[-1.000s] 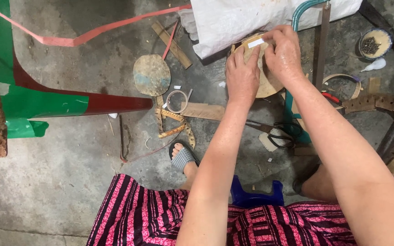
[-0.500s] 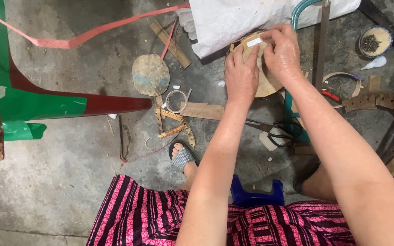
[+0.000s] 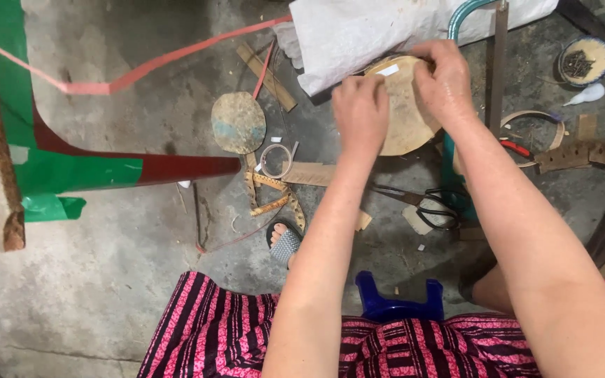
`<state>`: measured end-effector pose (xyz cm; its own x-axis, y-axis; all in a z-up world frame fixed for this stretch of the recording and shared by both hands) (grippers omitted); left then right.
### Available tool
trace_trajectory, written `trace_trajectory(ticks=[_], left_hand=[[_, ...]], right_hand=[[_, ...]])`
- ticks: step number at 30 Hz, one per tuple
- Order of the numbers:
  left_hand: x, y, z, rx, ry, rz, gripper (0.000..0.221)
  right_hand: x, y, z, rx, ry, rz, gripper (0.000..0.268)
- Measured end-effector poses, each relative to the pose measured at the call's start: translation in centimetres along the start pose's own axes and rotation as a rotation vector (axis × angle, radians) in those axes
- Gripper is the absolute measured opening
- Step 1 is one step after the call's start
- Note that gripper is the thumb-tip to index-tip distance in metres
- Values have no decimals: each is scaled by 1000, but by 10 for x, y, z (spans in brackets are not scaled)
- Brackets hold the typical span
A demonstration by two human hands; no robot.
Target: Applying white tape to the rim of a small drum and smoothing it down by hand to ensure proper adhesion.
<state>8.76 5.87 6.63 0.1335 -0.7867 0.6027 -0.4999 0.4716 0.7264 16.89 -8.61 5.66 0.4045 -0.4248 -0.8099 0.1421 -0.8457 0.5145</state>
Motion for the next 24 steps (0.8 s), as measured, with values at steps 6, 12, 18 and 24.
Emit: trace_trajectory(ticks=[6,12,18,24], left_hand=[[-37,-43,-39,-351,578,561,12],[-53,-64,-48,-509,631,480,10],[-54,-66,-48,-541,644,525,18],[-55,-64,-51,-517,541,343,23]], right_hand=[[16,-10,1,1,-122,43,23],[20,-13,2,30,-156,31,26],[21,-13,1,29,-158,-21,27],[19,-12,1,43,-173,-7,25]])
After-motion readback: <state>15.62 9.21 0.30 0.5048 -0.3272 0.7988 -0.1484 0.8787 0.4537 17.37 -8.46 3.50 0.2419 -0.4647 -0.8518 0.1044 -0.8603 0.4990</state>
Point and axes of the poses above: each hand's wrist, its own z-axis away from the middle knuckle, its own y-axis out of the back of the hand, x = y × z, the point moved 9 cm from there along -z, towards the middle knuckle, and after that the axes turned 4 degrees about -y, right-handed, at the moved point
